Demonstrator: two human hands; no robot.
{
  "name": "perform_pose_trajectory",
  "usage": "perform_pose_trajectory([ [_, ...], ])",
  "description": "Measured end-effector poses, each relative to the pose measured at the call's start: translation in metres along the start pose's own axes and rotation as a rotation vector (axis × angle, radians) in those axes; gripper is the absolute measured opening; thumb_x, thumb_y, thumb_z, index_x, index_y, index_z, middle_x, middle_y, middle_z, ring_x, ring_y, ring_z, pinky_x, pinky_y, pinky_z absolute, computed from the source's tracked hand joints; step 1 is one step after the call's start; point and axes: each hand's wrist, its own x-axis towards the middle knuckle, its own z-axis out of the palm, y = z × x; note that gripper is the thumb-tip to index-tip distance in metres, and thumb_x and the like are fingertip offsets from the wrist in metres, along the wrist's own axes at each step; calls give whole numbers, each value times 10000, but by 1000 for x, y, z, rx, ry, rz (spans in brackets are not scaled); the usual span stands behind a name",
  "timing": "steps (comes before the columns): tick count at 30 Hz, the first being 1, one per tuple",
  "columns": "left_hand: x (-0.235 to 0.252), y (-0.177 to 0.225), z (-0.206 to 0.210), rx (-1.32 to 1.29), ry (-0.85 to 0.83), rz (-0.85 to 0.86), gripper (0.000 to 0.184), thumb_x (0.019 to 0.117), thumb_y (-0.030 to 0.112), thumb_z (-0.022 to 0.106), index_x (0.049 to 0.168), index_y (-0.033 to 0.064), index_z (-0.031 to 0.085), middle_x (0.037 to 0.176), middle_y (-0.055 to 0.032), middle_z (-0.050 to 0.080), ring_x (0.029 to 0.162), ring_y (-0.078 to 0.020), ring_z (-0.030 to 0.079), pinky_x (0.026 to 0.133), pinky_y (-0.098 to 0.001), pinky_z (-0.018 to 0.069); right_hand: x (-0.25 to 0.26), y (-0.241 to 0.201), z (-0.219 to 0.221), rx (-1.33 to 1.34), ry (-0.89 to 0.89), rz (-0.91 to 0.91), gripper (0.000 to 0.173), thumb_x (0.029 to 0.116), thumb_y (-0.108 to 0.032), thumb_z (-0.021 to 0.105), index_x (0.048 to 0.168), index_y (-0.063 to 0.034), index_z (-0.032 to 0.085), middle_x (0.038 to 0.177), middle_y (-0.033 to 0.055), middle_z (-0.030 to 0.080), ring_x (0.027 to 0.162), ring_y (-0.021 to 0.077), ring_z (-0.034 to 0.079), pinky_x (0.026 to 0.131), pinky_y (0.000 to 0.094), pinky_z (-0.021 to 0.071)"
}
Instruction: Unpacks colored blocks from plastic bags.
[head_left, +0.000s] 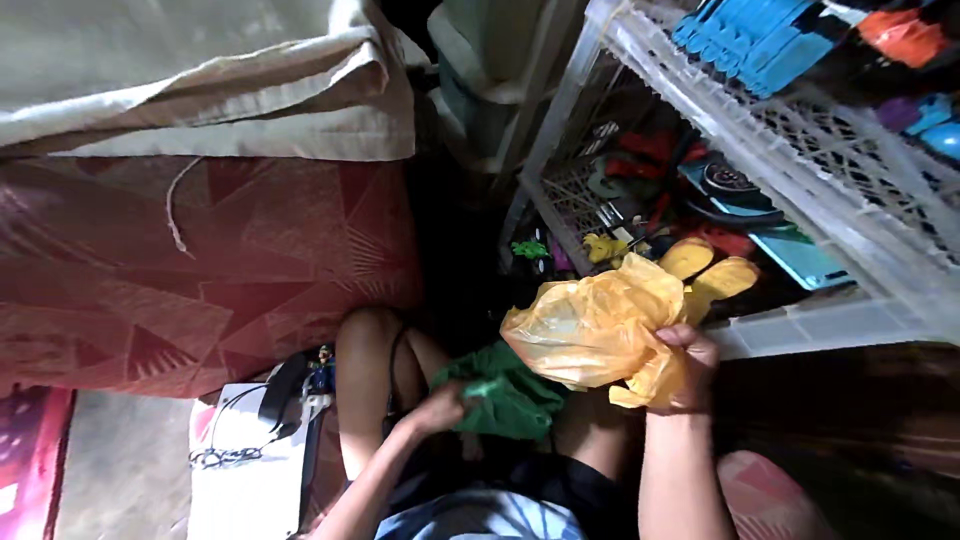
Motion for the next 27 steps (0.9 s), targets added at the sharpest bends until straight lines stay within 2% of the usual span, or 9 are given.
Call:
perform_pose_trajectory([
  [2, -15, 7, -7, -321, 235, -57, 262, 1051, 104, 479, 1207, -60, 611, 996, -54, 677, 892, -39, 641, 852, -256, 546, -10, -11, -5, -63, 28, 26, 305, 776, 9, 466, 830, -191, 689, 770, -66, 744, 722, 5, 703, 660, 201, 596],
  [5, -21, 7, -13, -730, 409, -24, 229, 1043, 34, 377, 1074, 14, 602, 873, 37, 690, 814, -20, 669, 788, -247, 576, -22, -29, 5, -251, 190, 41, 313, 755, 54, 426, 850, -186, 603, 724, -105, 718, 679, -24, 685, 622, 174, 581],
  [9, -19, -16, -24, -660, 206, 381, 271, 881, 94, 477, 972, 227, 695, 828, 183, 699, 750, 70, 636, 700, -163, 536, -30, -45, 12, -346, 245, -12, 325, 786, 68, 412, 893, -182, 589, 743, -130, 719, 701, -38, 686, 650, 166, 587],
  [12, -36, 2, -30, -143, 25, 264, 432, 893, 148, 544, 1313, 54, 583, 885, 45, 656, 754, -9, 591, 719, -232, 509, -30, -52, 19, -401, 284, 3, 295, 808, 68, 419, 918, -163, 567, 739, -134, 705, 693, -40, 679, 646, 163, 586],
  [16, -44, 22, -19, 611, -166, 5, 853, 861, 451, 792, 1563, 154, 411, 1155, -295, 682, 1070, -475, 665, 939, -640, 496, -30, -54, 23, -456, 301, 37, 256, 832, 53, 453, 955, -146, 557, 747, -135, 696, 701, -43, 679, 649, 164, 591],
  [19, -47, 10, -9, 961, -147, 82, 804, 831, 300, 832, 1526, 111, 476, 1230, -312, 653, 1201, -509, 595, 1039, -609, 436, -30, -58, 20, -392, 262, 36, 287, 880, 47, 396, 933, -157, 590, 758, -126, 717, 716, -36, 689, 667, 164, 590],
  [22, -50, -4, -7, 1090, -82, 180, 613, 914, 32, 696, 1496, 93, 513, 1136, -301, 682, 1081, -512, 650, 935, -603, 502, -32, -60, 21, -336, 267, 41, 291, 913, 12, 373, 918, -165, 604, 764, -122, 716, 721, -36, 687, 659, 160, 584],
  [25, -45, -23, -16, 1013, 132, 542, 251, 912, -2, 628, 1142, 0, 729, 860, -237, 712, 750, -422, 723, 641, -536, 586, -34, -56, 16, -305, 224, 46, 278, 908, -13, 401, 926, -173, 626, 792, -111, 729, 748, -27, 695, 681, 172, 592],
  [27, -41, -19, -23, 734, 290, 662, 202, 934, 151, 642, 953, -10, 763, 862, -192, 728, 774, -326, 736, 685, -442, 602, -34, -54, 16, -312, 237, 46, 275, 899, 3, 406, 926, -175, 613, 783, -115, 730, 736, -26, 697, 671, 170, 594],
])
